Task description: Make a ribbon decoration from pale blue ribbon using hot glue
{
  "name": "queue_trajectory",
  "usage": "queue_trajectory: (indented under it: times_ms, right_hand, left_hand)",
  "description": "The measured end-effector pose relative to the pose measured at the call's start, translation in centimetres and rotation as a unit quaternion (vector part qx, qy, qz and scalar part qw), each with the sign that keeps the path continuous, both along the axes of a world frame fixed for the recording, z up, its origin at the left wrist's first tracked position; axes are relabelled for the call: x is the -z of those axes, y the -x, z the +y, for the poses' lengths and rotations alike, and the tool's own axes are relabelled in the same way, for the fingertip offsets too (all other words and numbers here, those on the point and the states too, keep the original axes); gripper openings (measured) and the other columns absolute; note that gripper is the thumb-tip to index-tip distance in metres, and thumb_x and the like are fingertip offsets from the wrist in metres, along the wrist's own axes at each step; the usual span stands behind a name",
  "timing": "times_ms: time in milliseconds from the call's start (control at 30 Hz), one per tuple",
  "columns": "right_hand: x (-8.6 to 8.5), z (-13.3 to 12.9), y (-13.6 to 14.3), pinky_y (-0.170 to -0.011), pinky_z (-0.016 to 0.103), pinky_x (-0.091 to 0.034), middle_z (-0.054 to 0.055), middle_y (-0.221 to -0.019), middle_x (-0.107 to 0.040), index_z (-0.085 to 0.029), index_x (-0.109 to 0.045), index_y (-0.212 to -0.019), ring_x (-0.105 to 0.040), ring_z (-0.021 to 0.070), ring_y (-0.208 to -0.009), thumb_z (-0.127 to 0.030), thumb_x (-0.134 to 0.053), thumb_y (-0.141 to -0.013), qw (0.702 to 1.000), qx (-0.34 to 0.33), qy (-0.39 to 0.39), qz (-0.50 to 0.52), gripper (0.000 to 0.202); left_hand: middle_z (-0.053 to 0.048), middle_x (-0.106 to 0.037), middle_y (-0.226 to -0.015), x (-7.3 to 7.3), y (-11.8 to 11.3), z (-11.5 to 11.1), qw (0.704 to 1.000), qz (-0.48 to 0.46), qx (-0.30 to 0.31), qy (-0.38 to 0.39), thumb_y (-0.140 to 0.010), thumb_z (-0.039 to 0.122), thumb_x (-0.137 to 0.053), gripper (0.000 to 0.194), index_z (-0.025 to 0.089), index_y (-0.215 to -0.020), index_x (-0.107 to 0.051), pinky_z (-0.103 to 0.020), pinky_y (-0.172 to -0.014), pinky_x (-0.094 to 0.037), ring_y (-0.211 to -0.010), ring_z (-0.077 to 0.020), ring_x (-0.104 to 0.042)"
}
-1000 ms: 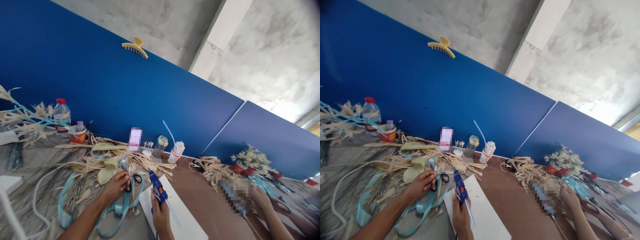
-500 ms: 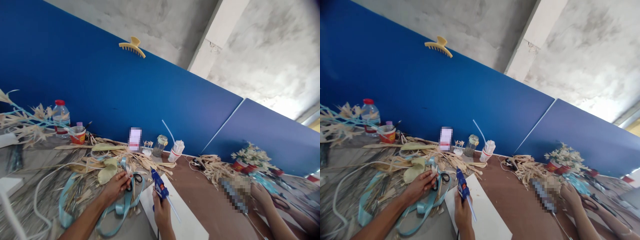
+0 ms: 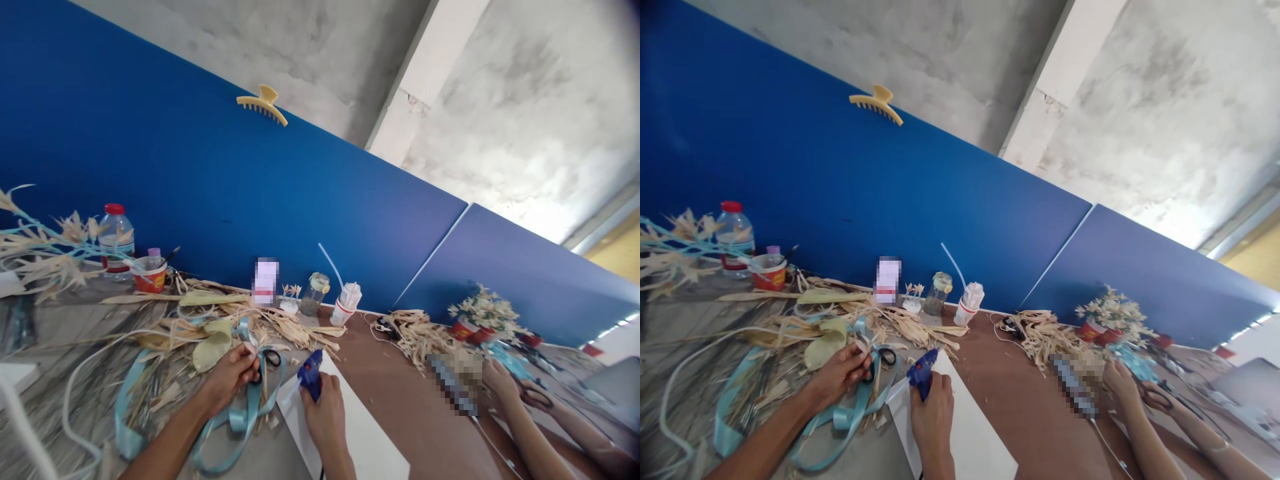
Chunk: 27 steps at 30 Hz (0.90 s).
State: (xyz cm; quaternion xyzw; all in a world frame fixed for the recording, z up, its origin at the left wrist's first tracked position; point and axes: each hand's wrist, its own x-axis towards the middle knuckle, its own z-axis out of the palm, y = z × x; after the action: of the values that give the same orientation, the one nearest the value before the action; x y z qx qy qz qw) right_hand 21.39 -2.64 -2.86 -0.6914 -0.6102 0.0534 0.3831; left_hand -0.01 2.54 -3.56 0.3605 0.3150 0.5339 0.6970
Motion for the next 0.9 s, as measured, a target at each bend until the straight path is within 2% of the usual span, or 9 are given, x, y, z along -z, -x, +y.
queue_trajectory:
  times_ms: [167, 333, 467, 600, 667, 700, 767, 900]
  right_hand:
    - [-0.5, -1.0, -1.3, -0.068, 0.034, -0.045, 0.011, -0.084, -0.061, -0.017, -0.066, -0.087, -0.062, 0.0276, -0.076, -0.022, -0.059, -0.069, 0.997, 0.005, 0.039, -0.066, 0.020]
    - [0.8, -2.4, -3.2, -0.067, 0.037, -0.046, 0.013, -0.081, -0.062, -0.016, -0.068, -0.083, -0.063, 0.0307, -0.076, -0.023, -0.059, -0.067, 0.989, 0.035, 0.059, -0.129, 0.020]
    - [1.6, -2.8, -4.2, -0.071, 0.040, -0.046, 0.016, -0.089, -0.064, -0.017, -0.069, -0.088, -0.062, 0.0335, -0.084, -0.025, -0.059, -0.066, 0.991, 0.052, 0.012, -0.126, 0.025]
    - [0.3, -1.7, -3.5, -0.078, 0.040, -0.046, 0.015, -0.094, -0.064, -0.016, -0.067, -0.092, -0.061, 0.0288, -0.087, -0.034, -0.053, -0.076, 0.997, -0.003, -0.072, 0.023, 0.028]
    - [-0.8, -0.7, -2.2, -0.074, 0.036, -0.047, 0.012, -0.088, -0.065, -0.017, -0.067, -0.087, -0.061, 0.0250, -0.080, -0.041, -0.053, -0.076, 0.988, -0.045, -0.055, 0.137, 0.030]
    - [-1.4, -0.2, -1.4, -0.070, 0.034, -0.047, 0.009, -0.081, -0.065, -0.017, -0.067, -0.086, -0.061, 0.0236, -0.076, -0.045, -0.054, -0.075, 0.979, -0.068, -0.022, 0.193, 0.032]
    - [-2.3, 0.8, 0.4, -0.060, 0.030, -0.044, 0.006, -0.069, -0.063, -0.017, -0.067, -0.079, -0.059, 0.0207, -0.068, -0.051, -0.057, -0.072, 0.944, -0.110, 0.045, 0.307, 0.036]
    - [-3.2, 2.3, 4.1, -0.056, 0.024, -0.038, 0.003, -0.068, -0.063, -0.017, -0.068, -0.072, -0.056, 0.0143, -0.061, -0.045, -0.070, -0.060, 0.845, -0.177, 0.133, 0.487, 0.031]
  left_hand:
    - [0.007, -0.057, -0.060, 0.2, 0.1, 0.1, 1.000, -0.014, 0.021, -0.008, -0.072, 0.039, -0.071, 0.029, 0.017, -0.069, -0.052, -0.024, -0.059, -0.043, -0.036, -0.0004, -0.032]
    - [0.007, -0.055, -0.058, -0.3, 0.1, -0.2, 0.999, -0.031, 0.014, -0.001, -0.070, 0.039, -0.073, 0.030, 0.018, -0.068, -0.051, -0.023, -0.057, -0.043, -0.037, -0.0012, -0.031]
    - [0.007, -0.054, -0.057, -1.0, 0.1, -0.6, 1.000, -0.024, 0.018, -0.005, -0.069, 0.042, -0.073, 0.033, 0.018, -0.066, -0.051, -0.024, -0.057, -0.044, -0.036, -0.0011, -0.030]
    - [0.007, -0.055, -0.056, -1.3, 0.1, -0.8, 0.999, -0.019, 0.027, -0.005, -0.067, 0.044, -0.075, 0.037, 0.017, -0.064, -0.049, -0.024, -0.058, -0.044, -0.036, -0.0001, -0.029]
    - [0.007, -0.055, -0.055, -1.3, 0.1, -0.9, 0.999, -0.016, 0.045, -0.005, -0.066, 0.044, -0.076, 0.038, 0.017, -0.064, -0.049, -0.024, -0.058, -0.045, -0.035, -0.0001, -0.028]
    - [0.007, -0.055, -0.054, -1.4, 0.1, -0.9, 0.998, -0.014, 0.057, -0.005, -0.066, 0.043, -0.076, 0.037, 0.017, -0.064, -0.050, -0.024, -0.058, -0.045, -0.035, -0.0001, -0.028]
    - [0.007, -0.055, -0.054, -1.5, 0.1, -1.1, 0.996, -0.013, 0.086, -0.003, -0.066, 0.042, -0.076, 0.036, 0.017, -0.065, -0.051, -0.024, -0.057, -0.044, -0.035, 0.0001, -0.027]
    - [0.006, -0.054, -0.052, -2.2, 0.0, -1.7, 0.990, -0.013, 0.137, -0.005, -0.069, 0.040, -0.074, 0.030, 0.017, -0.067, -0.055, -0.024, -0.057, -0.043, -0.035, -0.0004, -0.023]
